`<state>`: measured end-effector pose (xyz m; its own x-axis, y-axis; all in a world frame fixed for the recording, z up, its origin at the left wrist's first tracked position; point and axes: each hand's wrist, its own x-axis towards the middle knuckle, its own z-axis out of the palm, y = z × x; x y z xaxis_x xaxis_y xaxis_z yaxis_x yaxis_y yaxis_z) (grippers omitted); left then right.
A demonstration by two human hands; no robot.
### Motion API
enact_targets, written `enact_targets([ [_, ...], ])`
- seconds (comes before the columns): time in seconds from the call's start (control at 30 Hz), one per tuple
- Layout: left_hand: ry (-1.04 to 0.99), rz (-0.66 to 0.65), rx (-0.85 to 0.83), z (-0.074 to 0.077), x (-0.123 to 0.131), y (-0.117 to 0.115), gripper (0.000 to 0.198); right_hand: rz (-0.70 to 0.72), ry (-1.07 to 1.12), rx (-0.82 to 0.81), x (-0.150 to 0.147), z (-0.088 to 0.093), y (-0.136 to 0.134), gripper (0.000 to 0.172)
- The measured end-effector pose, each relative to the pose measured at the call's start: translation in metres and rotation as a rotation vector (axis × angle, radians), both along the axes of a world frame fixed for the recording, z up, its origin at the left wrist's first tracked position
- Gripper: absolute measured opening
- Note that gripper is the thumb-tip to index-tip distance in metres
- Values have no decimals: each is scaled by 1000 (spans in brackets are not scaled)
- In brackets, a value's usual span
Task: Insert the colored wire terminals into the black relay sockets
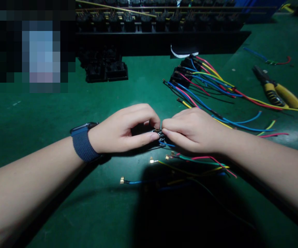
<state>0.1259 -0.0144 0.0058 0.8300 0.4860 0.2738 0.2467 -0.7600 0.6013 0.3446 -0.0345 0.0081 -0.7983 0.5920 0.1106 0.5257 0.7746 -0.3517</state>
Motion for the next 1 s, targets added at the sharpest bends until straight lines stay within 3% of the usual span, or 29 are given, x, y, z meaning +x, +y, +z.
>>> enact_targets([
  [0.5, -24, 85, 37, -3, 2, -1, 10, -41, -29, 150, 0, 0, -2, 33],
  [1.0, -34, 51, -28, 1, 3, -1, 14, 10, 0, 63, 0, 0, -1, 31],
])
